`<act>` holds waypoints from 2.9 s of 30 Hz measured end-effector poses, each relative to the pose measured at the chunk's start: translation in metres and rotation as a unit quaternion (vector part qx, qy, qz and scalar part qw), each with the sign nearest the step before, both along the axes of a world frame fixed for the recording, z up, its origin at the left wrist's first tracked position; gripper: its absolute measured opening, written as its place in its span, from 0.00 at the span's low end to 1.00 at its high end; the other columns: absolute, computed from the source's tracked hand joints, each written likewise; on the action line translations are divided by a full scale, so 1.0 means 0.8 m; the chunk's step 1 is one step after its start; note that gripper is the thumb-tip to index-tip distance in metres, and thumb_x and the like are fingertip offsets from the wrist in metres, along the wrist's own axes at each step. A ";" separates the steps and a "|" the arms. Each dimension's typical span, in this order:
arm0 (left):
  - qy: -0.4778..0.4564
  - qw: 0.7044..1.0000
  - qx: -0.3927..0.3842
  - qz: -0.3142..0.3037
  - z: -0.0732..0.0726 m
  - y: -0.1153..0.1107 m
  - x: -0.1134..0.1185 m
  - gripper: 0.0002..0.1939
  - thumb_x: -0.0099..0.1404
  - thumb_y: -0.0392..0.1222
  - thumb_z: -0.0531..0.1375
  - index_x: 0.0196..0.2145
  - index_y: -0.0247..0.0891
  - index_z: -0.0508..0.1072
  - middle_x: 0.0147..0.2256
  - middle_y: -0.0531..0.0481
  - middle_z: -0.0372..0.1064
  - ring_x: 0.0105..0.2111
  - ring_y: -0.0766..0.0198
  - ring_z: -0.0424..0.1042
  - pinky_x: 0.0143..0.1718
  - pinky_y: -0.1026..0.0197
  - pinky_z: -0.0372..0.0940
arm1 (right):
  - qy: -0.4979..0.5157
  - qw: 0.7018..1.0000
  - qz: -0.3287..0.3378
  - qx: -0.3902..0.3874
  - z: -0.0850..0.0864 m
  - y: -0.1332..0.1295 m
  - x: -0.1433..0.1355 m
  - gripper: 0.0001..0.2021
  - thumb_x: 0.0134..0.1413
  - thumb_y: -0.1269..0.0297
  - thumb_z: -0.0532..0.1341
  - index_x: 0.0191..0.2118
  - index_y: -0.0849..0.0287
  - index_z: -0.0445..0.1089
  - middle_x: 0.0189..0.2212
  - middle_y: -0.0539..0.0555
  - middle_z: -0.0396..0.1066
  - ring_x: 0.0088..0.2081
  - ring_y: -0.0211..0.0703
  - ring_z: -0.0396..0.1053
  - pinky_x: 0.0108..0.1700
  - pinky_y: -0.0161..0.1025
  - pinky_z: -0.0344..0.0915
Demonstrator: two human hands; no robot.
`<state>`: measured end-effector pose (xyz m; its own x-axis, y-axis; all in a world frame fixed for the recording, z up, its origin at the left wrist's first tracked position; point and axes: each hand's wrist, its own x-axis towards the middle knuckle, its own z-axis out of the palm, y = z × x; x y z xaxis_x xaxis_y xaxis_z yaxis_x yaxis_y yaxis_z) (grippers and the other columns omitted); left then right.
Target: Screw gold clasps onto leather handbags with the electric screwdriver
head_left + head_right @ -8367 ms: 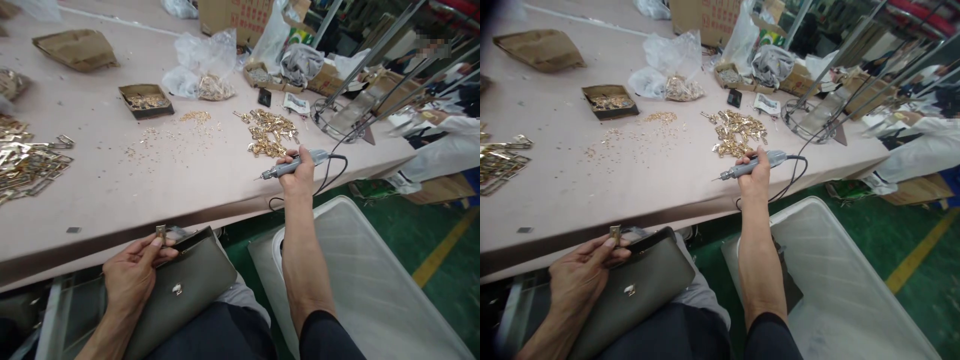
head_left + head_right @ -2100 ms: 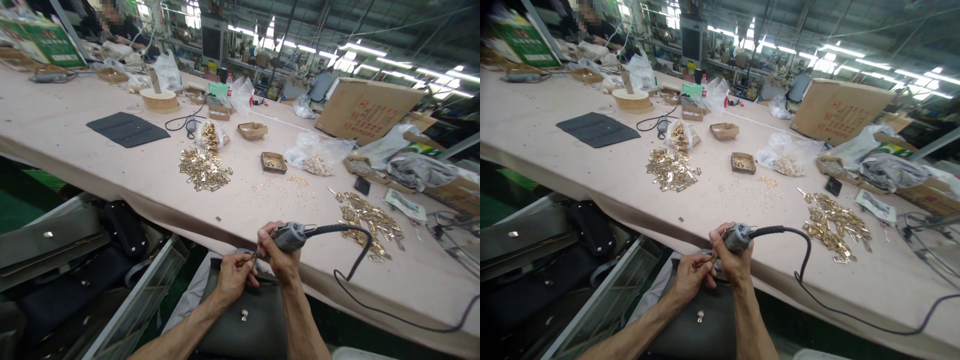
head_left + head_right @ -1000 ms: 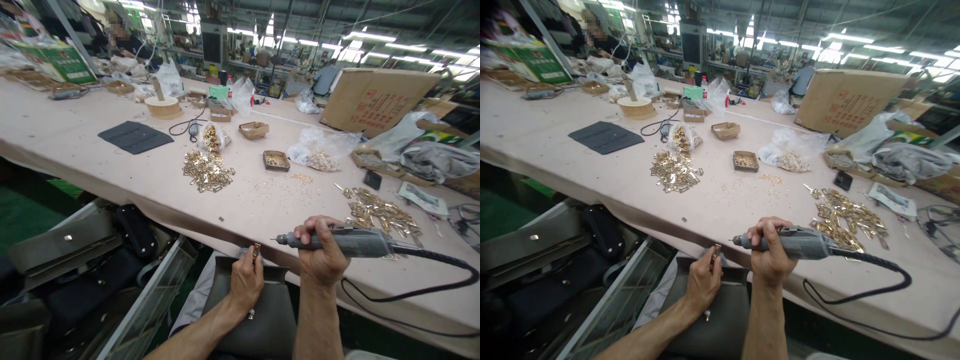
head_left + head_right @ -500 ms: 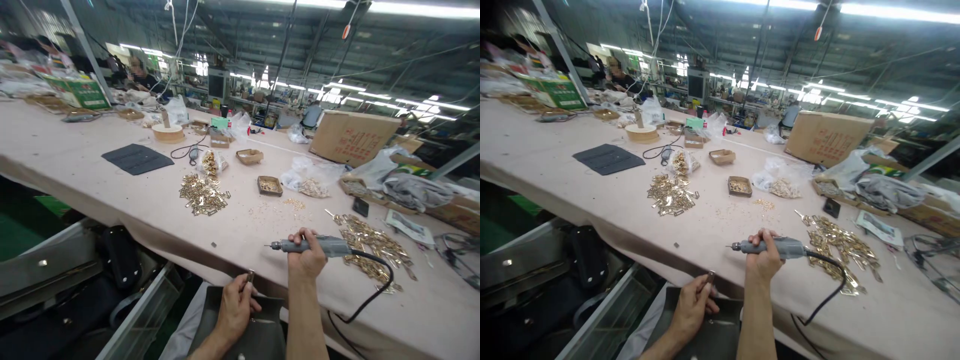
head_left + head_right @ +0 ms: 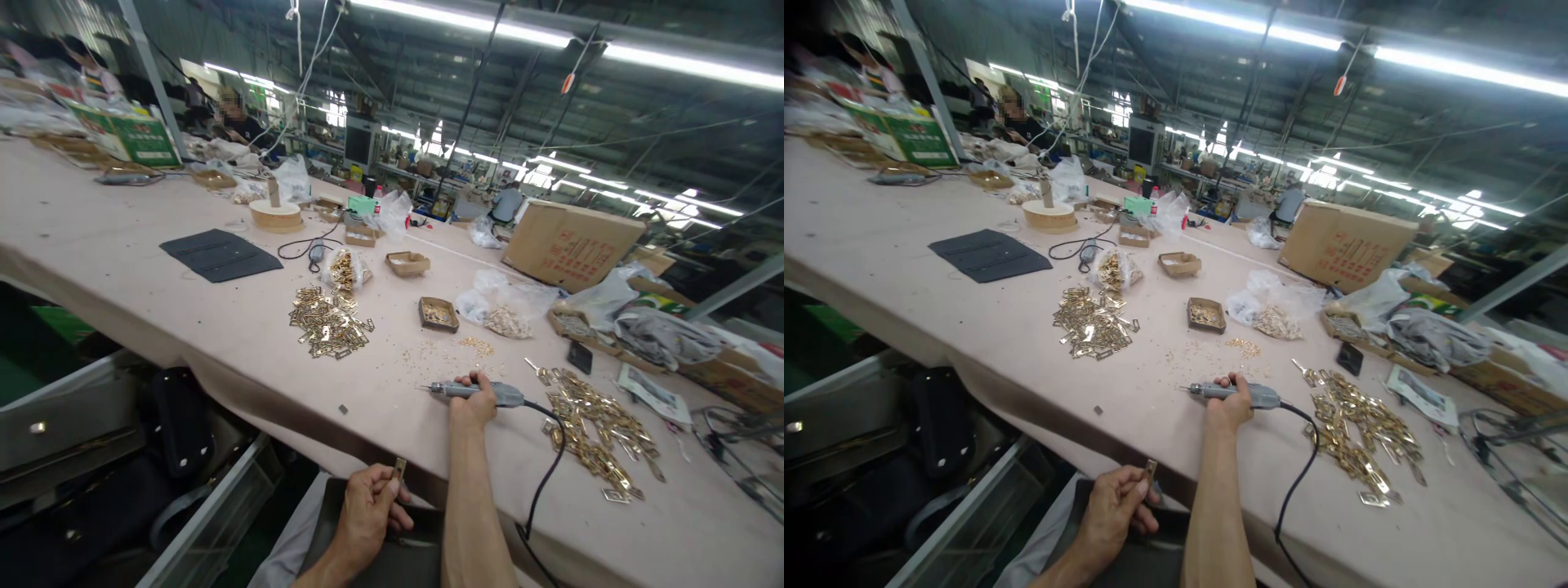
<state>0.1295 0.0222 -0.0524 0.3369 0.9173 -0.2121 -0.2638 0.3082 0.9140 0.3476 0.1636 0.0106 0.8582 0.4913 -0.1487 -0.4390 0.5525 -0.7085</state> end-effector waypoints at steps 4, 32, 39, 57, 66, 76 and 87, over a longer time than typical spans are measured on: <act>0.005 1.000 -0.001 0.002 0.003 0.003 -0.001 0.23 0.63 0.59 0.63 0.34 0.33 0.73 0.28 0.44 0.77 0.19 0.61 0.78 0.17 0.68 0.66 | 0.005 1.000 0.005 -0.010 -0.008 0.005 -0.002 0.15 0.47 0.64 0.67 0.31 0.56 0.57 0.26 0.44 0.65 0.20 0.32 0.61 0.23 0.35 0.69; 0.011 1.000 0.005 -0.007 -0.005 0.005 -0.003 0.20 0.66 0.57 0.61 0.35 0.34 0.72 0.30 0.43 0.78 0.20 0.61 0.78 0.19 0.67 0.68 | 0.018 1.000 -0.005 -0.009 -0.010 0.007 -0.013 0.13 0.45 0.67 0.66 0.32 0.56 0.59 0.28 0.46 0.67 0.22 0.32 0.62 0.23 0.35 0.68; 0.012 1.000 0.004 -0.005 -0.005 0.005 -0.001 0.21 0.66 0.57 0.61 0.34 0.33 0.72 0.29 0.44 0.77 0.19 0.61 0.78 0.18 0.67 0.67 | 0.014 1.000 0.002 -0.004 -0.011 0.004 -0.014 0.13 0.45 0.68 0.67 0.31 0.58 0.60 0.28 0.47 0.67 0.22 0.32 0.61 0.23 0.34 0.68; 0.024 1.000 -0.007 0.004 0.001 0.005 -0.002 0.21 0.64 0.57 0.61 0.34 0.32 0.72 0.31 0.41 0.78 0.19 0.61 0.78 0.18 0.67 0.67 | -0.026 0.998 0.044 0.026 -0.021 -0.007 -0.008 0.13 0.46 0.65 0.68 0.31 0.58 0.60 0.27 0.45 0.67 0.21 0.31 0.62 0.25 0.36 0.68; 0.023 1.000 -0.016 0.008 0.008 0.005 0.001 0.24 0.62 0.60 0.62 0.34 0.32 0.72 0.30 0.41 0.78 0.20 0.58 0.79 0.19 0.65 0.68 | -0.012 0.996 0.070 0.055 -0.015 -0.016 -0.007 0.13 0.45 0.66 0.68 0.31 0.57 0.60 0.26 0.44 0.67 0.20 0.31 0.62 0.25 0.34 0.67; -0.001 0.997 -0.072 -0.007 0.012 0.015 0.004 0.23 0.60 0.55 0.63 0.38 0.29 0.73 0.34 0.37 0.77 0.27 0.52 0.82 0.27 0.58 0.75 | -0.003 0.987 0.130 0.095 0.018 -0.088 -0.024 0.12 0.47 0.66 0.68 0.32 0.58 0.62 0.28 0.44 0.65 0.22 0.28 0.59 0.27 0.31 0.65; -0.022 0.993 -0.113 -0.025 0.026 0.017 -0.007 0.17 0.61 0.45 0.62 0.40 0.27 0.75 0.32 0.37 0.78 0.28 0.52 0.82 0.27 0.60 0.75 | -0.105 0.974 0.185 0.079 0.030 -0.176 -0.097 0.07 0.54 0.68 0.66 0.31 0.58 0.66 0.29 0.47 0.66 0.22 0.30 0.58 0.27 0.33 0.60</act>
<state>0.1236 0.0358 -0.0316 0.3940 0.8301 -0.3946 -0.2823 0.5179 0.8075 0.2700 0.0227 0.0345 0.6209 0.7755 0.1143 -0.4831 0.4934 -0.7233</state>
